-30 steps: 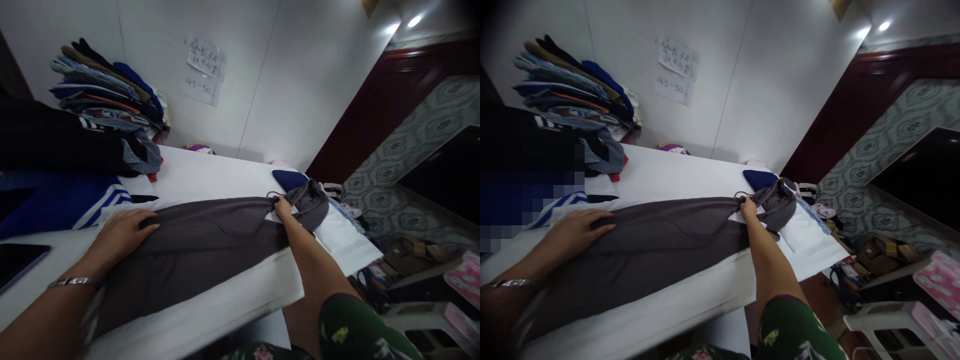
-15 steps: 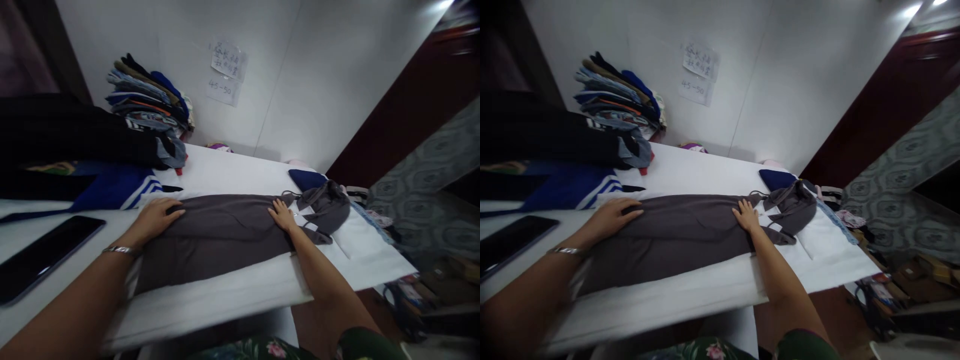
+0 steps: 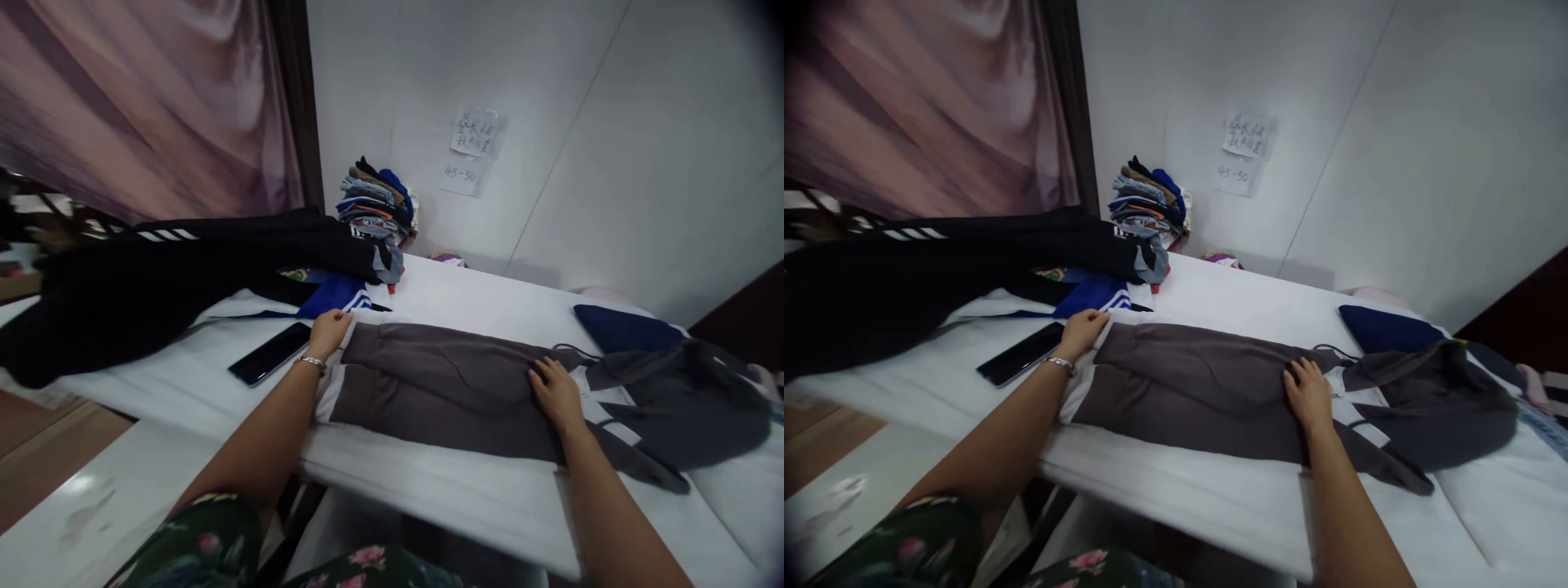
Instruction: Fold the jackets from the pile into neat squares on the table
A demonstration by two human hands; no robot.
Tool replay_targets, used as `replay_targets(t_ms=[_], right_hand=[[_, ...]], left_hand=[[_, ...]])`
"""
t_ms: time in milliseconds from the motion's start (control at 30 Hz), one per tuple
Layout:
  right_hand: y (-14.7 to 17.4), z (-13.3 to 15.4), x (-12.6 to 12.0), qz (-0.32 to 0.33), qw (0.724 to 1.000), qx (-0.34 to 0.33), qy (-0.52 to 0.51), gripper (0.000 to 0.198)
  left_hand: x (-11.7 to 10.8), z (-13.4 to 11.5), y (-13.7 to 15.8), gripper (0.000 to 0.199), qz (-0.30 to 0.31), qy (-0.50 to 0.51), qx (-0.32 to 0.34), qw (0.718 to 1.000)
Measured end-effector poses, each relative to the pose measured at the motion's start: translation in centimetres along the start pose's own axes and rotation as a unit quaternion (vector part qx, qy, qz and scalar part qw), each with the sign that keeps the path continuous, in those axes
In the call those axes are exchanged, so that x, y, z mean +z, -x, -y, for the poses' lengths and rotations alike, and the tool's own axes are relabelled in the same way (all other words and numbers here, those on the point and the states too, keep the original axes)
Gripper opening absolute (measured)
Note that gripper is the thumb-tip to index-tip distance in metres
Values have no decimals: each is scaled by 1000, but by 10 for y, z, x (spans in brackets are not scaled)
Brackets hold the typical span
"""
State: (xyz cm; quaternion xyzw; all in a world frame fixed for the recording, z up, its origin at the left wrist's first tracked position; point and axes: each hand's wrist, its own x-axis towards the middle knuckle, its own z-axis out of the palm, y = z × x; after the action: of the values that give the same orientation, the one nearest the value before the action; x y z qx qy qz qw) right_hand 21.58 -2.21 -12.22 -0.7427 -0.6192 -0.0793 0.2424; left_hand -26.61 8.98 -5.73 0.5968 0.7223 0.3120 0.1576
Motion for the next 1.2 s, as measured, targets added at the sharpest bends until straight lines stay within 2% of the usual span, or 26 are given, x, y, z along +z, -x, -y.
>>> replay_targets(t_ms=[100, 167, 233, 333, 400, 467, 567, 667, 700, 767, 867, 1000, 1100, 1200], right_hand=[[2, 5, -12, -55, 993, -69, -81, 48], [5, 17, -19, -55, 985, -107, -123, 46], [9, 32, -22, -26, 980, -138, -141, 46], [16, 52, -17, 78, 977, -164, -109, 49], [20, 59, -11, 148, 973, -162, -71, 50], [22, 61, -7, 181, 970, -157, -48, 50], [22, 60, -6, 182, 970, -153, -46, 50], [21, 58, -8, 181, 969, -160, -54, 51], [21, 58, -8, 180, 968, -163, -56, 52], [21, 58, -8, 177, 969, -165, -58, 51], [21, 58, -7, 176, 969, -161, -62, 51], [21, 60, -10, 188, 968, -147, -71, 52], [22, 63, -14, 195, 968, -139, -76, 56], [23, 68, -19, 199, 968, -136, -71, 57]], left_hand=[[-5, 4, 0, 45, 39, -30, -12, 999], [-7, 4, 1, 47, 66, -46, -11, 997], [-9, 2, 3, 47, 89, -56, -5, 995], [-7, -1, 7, 40, 107, -58, 19, 992], [-3, -2, 8, 34, 97, -57, 28, 993], [-2, -3, 8, 32, 75, -57, 24, 995], [-9, -6, 9, 33, 31, -64, 5, 997], [-27, -11, 20, 37, -4, -82, -12, 997], [-32, -13, 28, 39, 8, -89, -9, 996], [-39, -16, 48, 46, 71, -109, 13, 991], [-37, -18, 82, 52, 159, -147, 34, 976], [-26, -16, 107, 42, 139, -151, 35, 978], [-26, -12, 104, 37, 100, -98, 54, 989], [-28, -7, 93, 36, 89, -119, 47, 988]])
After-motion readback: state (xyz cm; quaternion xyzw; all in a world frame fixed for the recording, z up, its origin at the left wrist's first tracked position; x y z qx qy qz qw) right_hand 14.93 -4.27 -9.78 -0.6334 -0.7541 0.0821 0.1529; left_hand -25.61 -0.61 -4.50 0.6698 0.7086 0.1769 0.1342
